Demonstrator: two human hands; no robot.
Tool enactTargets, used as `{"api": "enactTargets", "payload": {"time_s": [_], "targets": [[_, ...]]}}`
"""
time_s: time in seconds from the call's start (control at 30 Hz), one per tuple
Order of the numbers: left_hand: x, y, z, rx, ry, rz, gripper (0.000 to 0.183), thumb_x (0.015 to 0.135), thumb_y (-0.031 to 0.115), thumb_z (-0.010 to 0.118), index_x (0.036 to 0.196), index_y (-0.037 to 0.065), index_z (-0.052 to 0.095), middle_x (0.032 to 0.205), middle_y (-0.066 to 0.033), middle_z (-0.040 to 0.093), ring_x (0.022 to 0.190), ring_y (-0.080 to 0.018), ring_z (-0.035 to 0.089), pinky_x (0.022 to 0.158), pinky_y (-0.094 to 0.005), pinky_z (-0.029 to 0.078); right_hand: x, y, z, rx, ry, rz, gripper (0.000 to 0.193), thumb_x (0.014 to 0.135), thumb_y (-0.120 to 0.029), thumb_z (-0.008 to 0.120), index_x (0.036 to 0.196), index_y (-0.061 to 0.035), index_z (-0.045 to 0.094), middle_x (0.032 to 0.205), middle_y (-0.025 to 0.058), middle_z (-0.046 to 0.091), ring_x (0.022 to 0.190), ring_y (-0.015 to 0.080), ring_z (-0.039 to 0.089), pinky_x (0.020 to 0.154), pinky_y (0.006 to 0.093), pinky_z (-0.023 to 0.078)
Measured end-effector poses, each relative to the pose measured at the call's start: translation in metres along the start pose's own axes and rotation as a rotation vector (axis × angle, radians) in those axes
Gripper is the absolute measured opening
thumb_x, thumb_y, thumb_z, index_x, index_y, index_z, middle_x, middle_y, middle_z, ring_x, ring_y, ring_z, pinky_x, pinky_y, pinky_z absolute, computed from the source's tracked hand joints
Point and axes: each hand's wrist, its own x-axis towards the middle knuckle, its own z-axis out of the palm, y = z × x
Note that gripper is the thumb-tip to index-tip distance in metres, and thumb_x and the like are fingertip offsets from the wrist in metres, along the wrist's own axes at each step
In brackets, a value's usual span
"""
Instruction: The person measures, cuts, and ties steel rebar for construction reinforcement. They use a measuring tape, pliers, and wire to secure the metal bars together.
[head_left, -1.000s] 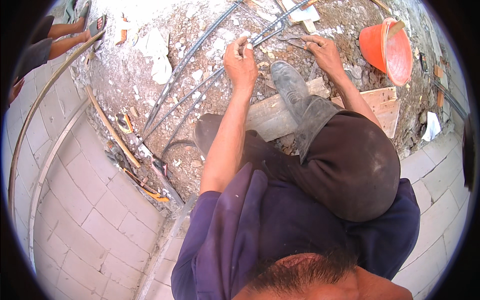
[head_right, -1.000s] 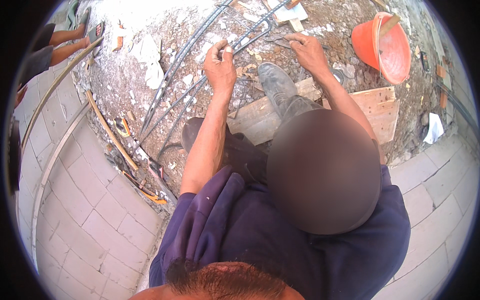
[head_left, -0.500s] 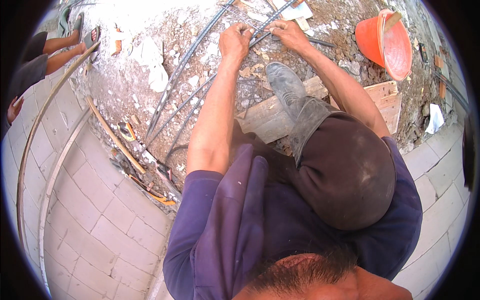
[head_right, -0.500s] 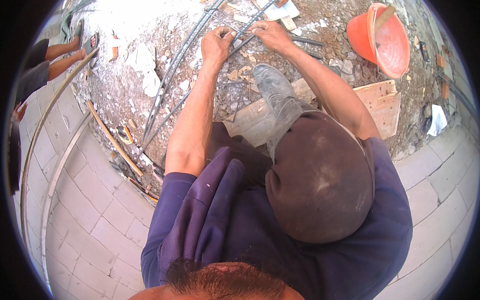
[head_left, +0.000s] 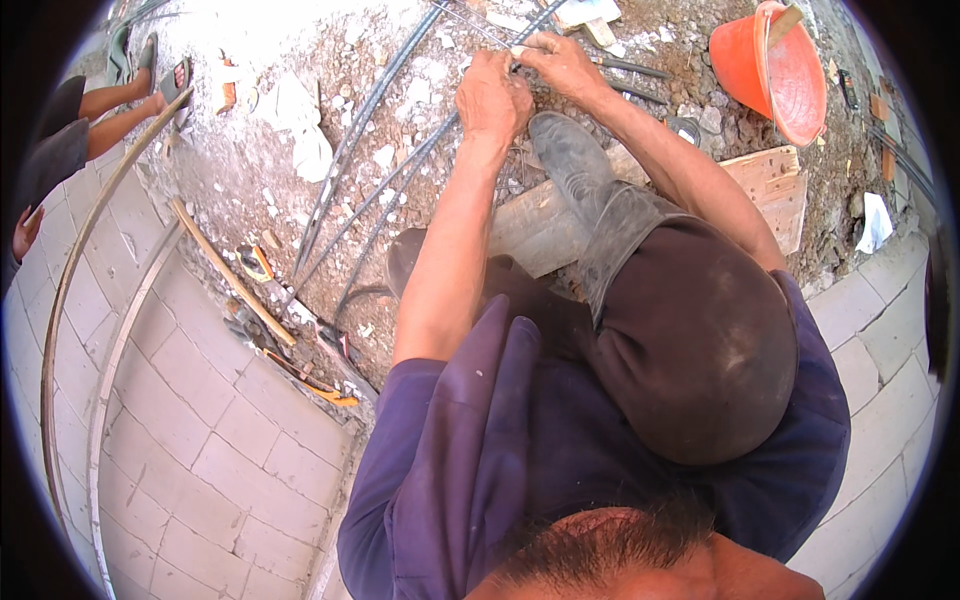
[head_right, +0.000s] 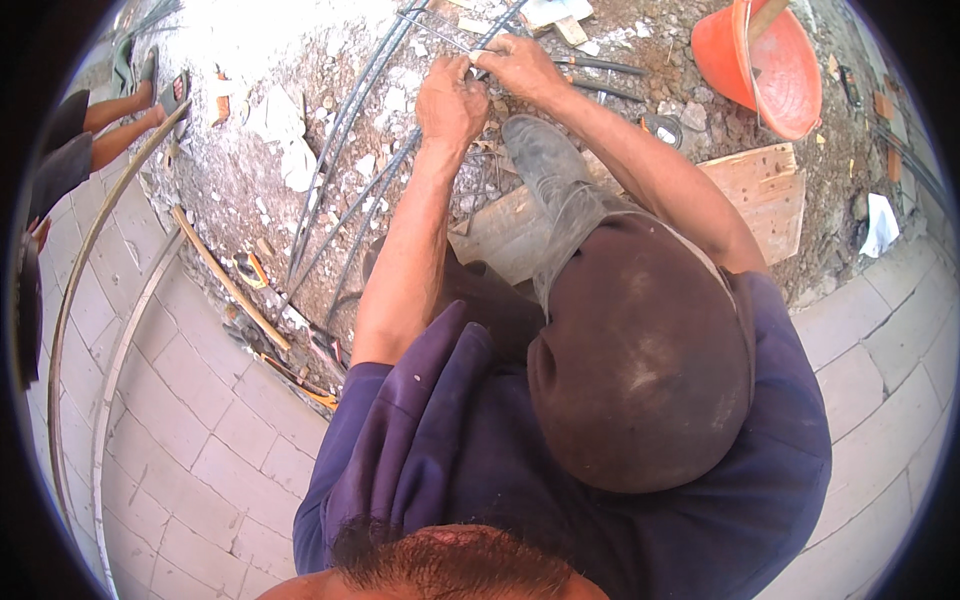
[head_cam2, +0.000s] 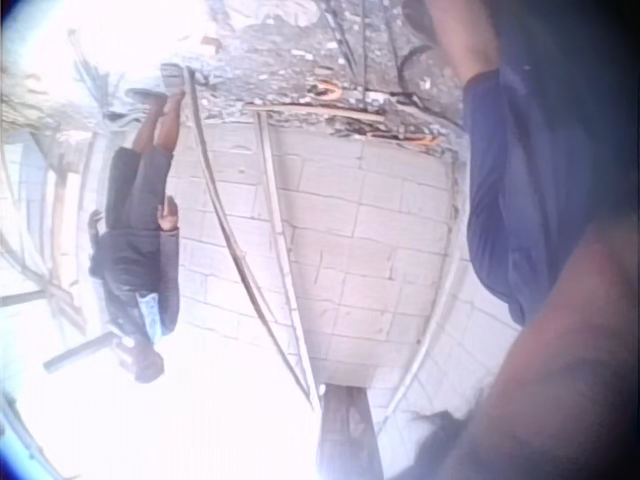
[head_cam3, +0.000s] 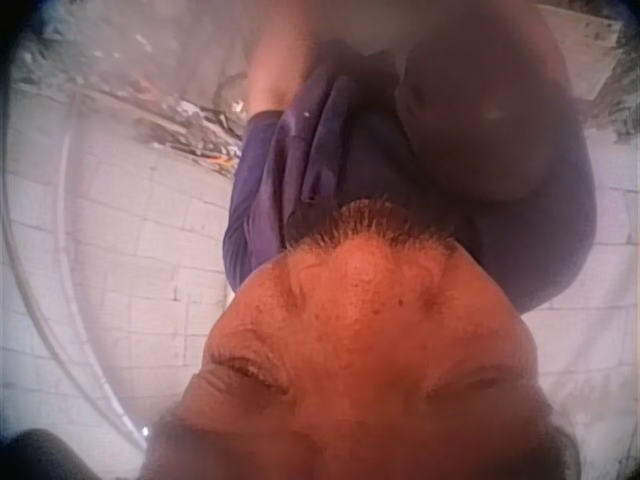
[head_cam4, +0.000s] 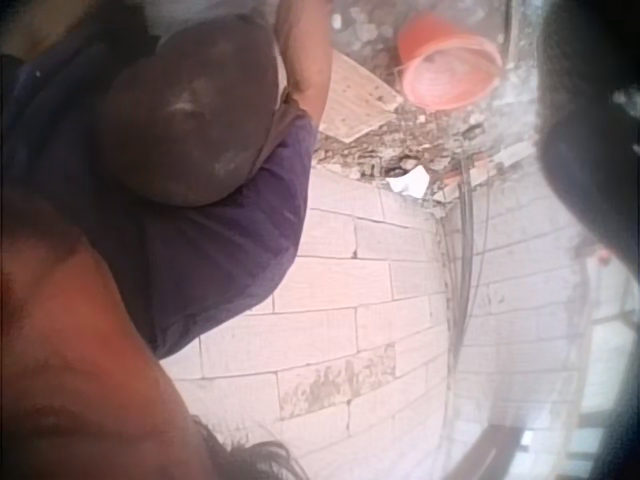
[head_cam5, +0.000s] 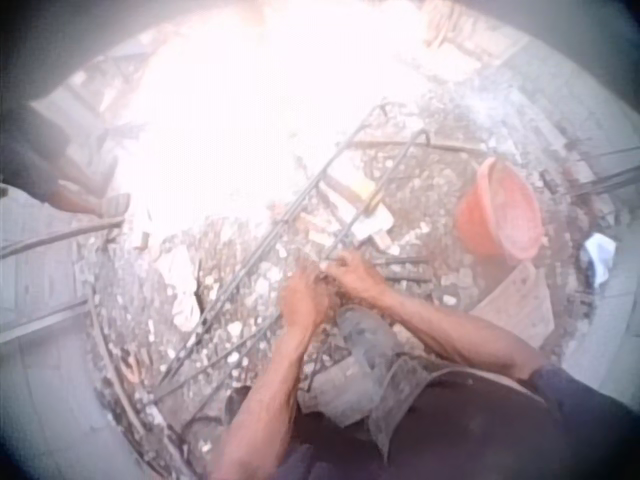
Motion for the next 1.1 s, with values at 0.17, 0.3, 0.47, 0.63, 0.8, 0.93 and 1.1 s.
{"api": "enactTargets", "payload": {"time_s": [0.17, 0.3, 0.47, 0.63, 0.8, 0.93, 1.1], "targets": [[0.014, -0.018, -0.009, -0.257, -0.154, -0.115, 0.025, 0.083, 0.011, 0.061, 0.104, 0.009, 0.076, 0.102, -0.0183, 0.069, 0.097, -0.0391, 0.067, 0.084, -0.0447, 0.053, -0.003, 0.01, -0.003, -0.203, 0.045, -0.149, 0.056, 0.086, -0.045, 0.073, 0.116, 0.0026, 0.068, 0.104, 0.0167, 0.073, 0.099, 0.0277, 0.07, 0.087, 0.0394, 0.053], [0.023, -0.036, -0.012, -0.28, -0.187, -0.104, 0.029, 0.087, 0.011, 0.061, 0.111, 0.009, 0.076, 0.108, -0.0132, 0.071, 0.104, -0.0301, 0.067, 0.092, -0.0365, 0.051, -0.01, -0.006, 0.001, -0.457, 0.117, -0.16, 0.047, 0.089, -0.042, 0.069, 0.115, -0.0032, 0.069, 0.097, 0.0203, 0.072, 0.092, 0.0356, 0.071, 0.083, 0.0444, 0.054], [0.03, -0.038, 0.005, -0.75, -0.143, -0.345, 0.02, 0.091, 0.018, 0.069, 0.103, 0.002, 0.074, 0.096, -0.0072, 0.071, 0.083, -0.0144, 0.066, 0.074, -0.0284, 0.052, -0.007, -0.004, -0.011, -0.532, 0.105, -0.228, 0.031, 0.094, -0.037, 0.062, 0.113, -0.0137, 0.07, 0.084, 0.0179, 0.07, 0.081, 0.0394, 0.067, 0.072, 0.0504, 0.051], [0.036, -0.05, 0.022, -0.733, -0.316, -0.343, 0.024, 0.089, 0.026, 0.074, 0.096, 0.003, 0.074, 0.078, -0.0016, 0.069, 0.069, -0.0092, 0.057, 0.064, -0.0272, 0.047, 0.001, 0.01, -0.017, -0.587, 0.131, -0.308, 0.026, 0.097, -0.036, 0.059, 0.11, -0.0159, 0.069, 0.076, 0.0174, 0.065, 0.075, 0.0389, 0.065, 0.067, 0.051, 0.048], [0.027, -0.05, 0.029, -0.513, -0.163, -0.22, 0.026, 0.088, 0.029, 0.073, 0.095, 0.005, 0.075, 0.078, -0.0079, 0.071, 0.072, -0.0157, 0.063, 0.071, -0.0332, 0.05, -0.008, 0.031, -0.038, -0.382, 0.031, -0.291, 0.029, 0.099, -0.031, 0.059, 0.118, -0.0116, 0.07, 0.097, 0.0131, 0.072, 0.084, 0.031, 0.069, 0.076, 0.0416, 0.053], [0.03, -0.045, 0.03, -0.509, -0.222, -0.242, 0.024, 0.088, 0.028, 0.073, 0.094, 0.004, 0.075, 0.075, -0.0067, 0.069, 0.071, -0.0153, 0.061, 0.069, -0.033, 0.049, -0.023, 0.062, -0.042, -0.404, 0.098, -0.295, 0.029, 0.098, -0.036, 0.059, 0.111, -0.0129, 0.072, 0.092, 0.0141, 0.072, 0.086, 0.0341, 0.068, 0.078, 0.0458, 0.051], [0.027, -0.058, 0.028, -0.647, -0.216, -0.291, 0.026, 0.092, 0.03, 0.071, 0.086, 0.005, 0.072, 0.079, -0.0003, 0.068, 0.071, -0.0106, 0.055, 0.069, -0.0298, 0.046, -0.036, 0.009, -0.019, -0.143, -0.257, -0.292, 0.03, 0.101, -0.03, 0.056, 0.116, -0.0075, 0.069, 0.1, 0.0087, 0.071, 0.091, 0.0191, 0.066, 0.084, 0.0365, 0.051]]}}
